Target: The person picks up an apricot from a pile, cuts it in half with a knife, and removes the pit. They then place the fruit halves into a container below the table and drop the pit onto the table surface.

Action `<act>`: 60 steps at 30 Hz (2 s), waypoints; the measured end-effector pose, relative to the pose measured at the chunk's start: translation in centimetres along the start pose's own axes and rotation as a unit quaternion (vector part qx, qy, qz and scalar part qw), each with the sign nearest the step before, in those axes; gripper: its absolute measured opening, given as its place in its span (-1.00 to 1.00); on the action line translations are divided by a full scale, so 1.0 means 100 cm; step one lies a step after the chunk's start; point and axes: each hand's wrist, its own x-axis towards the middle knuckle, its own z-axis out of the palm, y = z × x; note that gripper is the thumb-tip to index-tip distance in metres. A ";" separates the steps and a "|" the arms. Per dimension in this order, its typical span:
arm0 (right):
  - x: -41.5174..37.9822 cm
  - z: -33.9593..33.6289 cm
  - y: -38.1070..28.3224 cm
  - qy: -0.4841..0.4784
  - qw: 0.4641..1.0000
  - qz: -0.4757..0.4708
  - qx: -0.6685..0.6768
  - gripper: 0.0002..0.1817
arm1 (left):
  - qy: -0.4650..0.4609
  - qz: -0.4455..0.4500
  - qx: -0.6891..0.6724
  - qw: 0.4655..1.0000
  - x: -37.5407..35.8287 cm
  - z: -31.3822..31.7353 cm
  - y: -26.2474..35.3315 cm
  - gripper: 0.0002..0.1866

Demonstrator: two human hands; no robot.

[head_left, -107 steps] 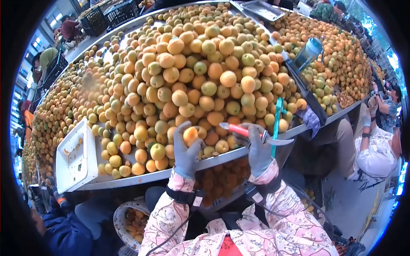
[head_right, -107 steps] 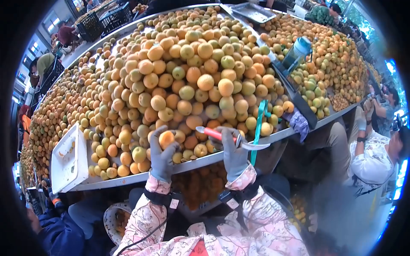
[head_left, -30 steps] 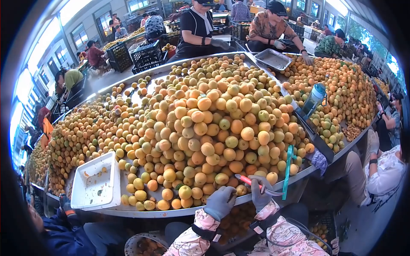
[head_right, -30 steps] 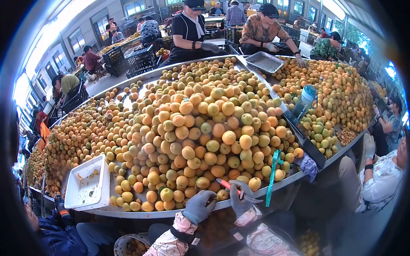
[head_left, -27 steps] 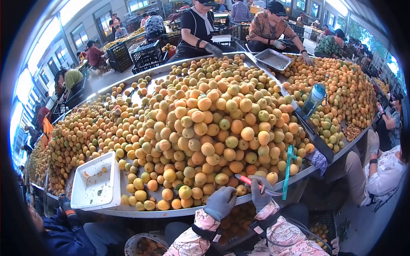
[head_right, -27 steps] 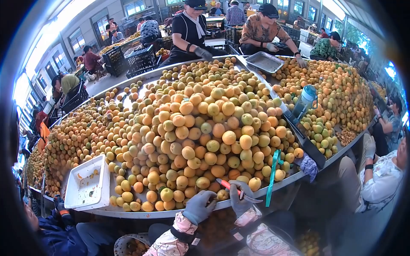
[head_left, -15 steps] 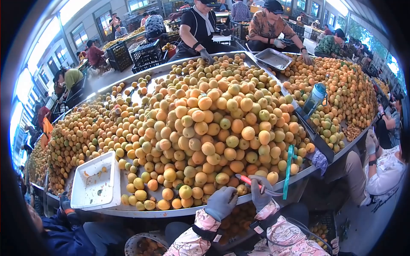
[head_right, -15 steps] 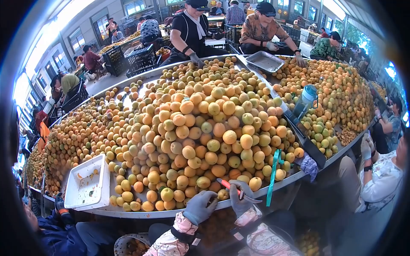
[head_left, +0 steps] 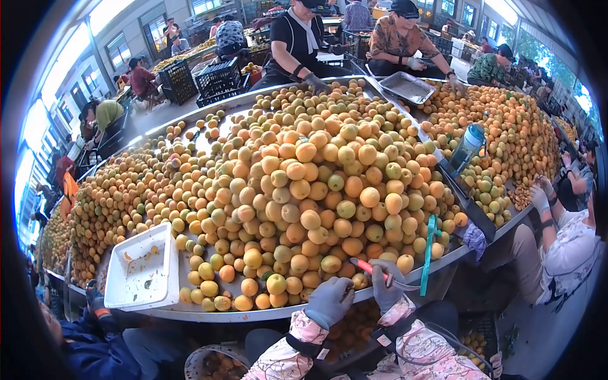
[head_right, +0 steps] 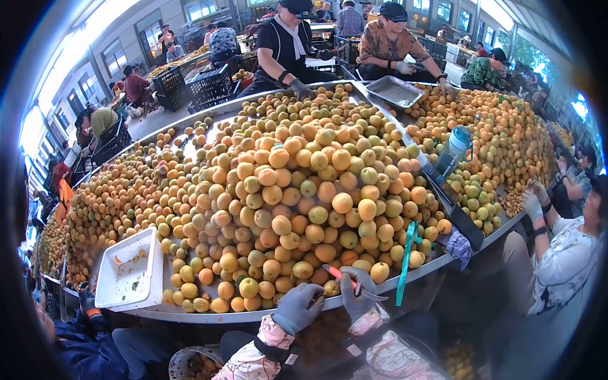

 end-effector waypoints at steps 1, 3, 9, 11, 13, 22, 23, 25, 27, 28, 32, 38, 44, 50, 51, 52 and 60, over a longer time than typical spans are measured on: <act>0.000 0.000 0.001 0.001 1.000 0.000 0.003 -0.81 | 0.000 0.000 0.000 1.000 0.000 0.000 0.000 -0.82; 0.000 0.000 0.000 0.000 1.000 -0.002 -0.001 -0.81 | -0.002 0.001 0.011 1.000 -0.001 0.000 0.000 -0.82; 0.000 0.002 -0.001 0.020 0.999 0.039 0.024 -0.84 | -0.003 0.003 0.007 1.000 -0.001 0.000 0.001 -0.81; -0.001 0.002 -0.001 0.023 0.999 0.033 0.015 -0.84 | -0.007 -0.001 0.011 1.000 -0.001 -0.002 0.002 -0.81; 0.000 0.002 -0.002 0.021 0.999 0.034 0.017 -0.84 | -0.011 -0.006 0.015 1.000 -0.002 -0.002 0.003 -0.81; 0.000 0.002 -0.002 0.017 1.000 0.019 0.007 -0.83 | -0.015 0.005 -0.008 1.000 -0.001 -0.001 0.000 -0.82; 0.000 0.002 -0.003 0.017 1.000 0.020 0.006 -0.83 | 0.003 0.009 -0.007 1.000 0.000 -0.001 0.000 -0.83; 0.001 0.000 -0.010 0.006 0.999 0.048 0.004 -0.83 | 0.010 0.007 -0.011 1.000 0.001 0.001 0.000 -0.83; 0.000 0.001 -0.012 0.030 0.998 0.046 0.015 -0.85 | 0.094 -0.008 -0.097 0.991 0.002 0.005 -0.002 -0.83; 0.003 -0.003 -0.016 0.029 0.998 0.057 0.010 -0.84 | 0.100 -0.018 -0.106 0.989 0.003 0.003 -0.002 -0.83; 0.028 -0.019 -0.037 0.084 0.974 0.162 0.136 -0.70 | 0.112 -0.070 -0.198 0.971 0.007 0.001 -0.013 -0.84; 0.101 -0.040 -0.089 -0.040 0.976 0.189 0.103 -0.68 | 0.072 -0.119 -0.385 0.912 0.013 0.001 -0.005 -0.84; 0.192 0.004 -0.069 -0.150 0.967 0.069 -0.194 -0.58 | 0.038 -0.176 -0.446 0.876 0.018 -0.001 0.001 -0.83; 0.198 0.018 -0.044 -0.231 0.918 0.097 -0.306 -0.49 | 0.034 -0.181 -0.451 0.874 0.020 -0.003 -0.002 -0.83; 0.185 0.011 -0.051 -0.220 0.952 0.157 -0.141 -0.51 | 0.032 -0.174 -0.449 0.876 0.020 -0.003 -0.003 -0.83; 0.169 0.005 -0.055 -0.201 0.967 0.154 -0.009 -0.47 | 0.035 -0.176 -0.452 0.874 0.020 -0.001 -0.006 -0.83; 0.056 -0.012 -0.063 -0.246 0.837 0.385 0.301 -0.46 | 0.042 -0.065 -0.522 0.849 0.018 0.001 -0.001 -0.29</act>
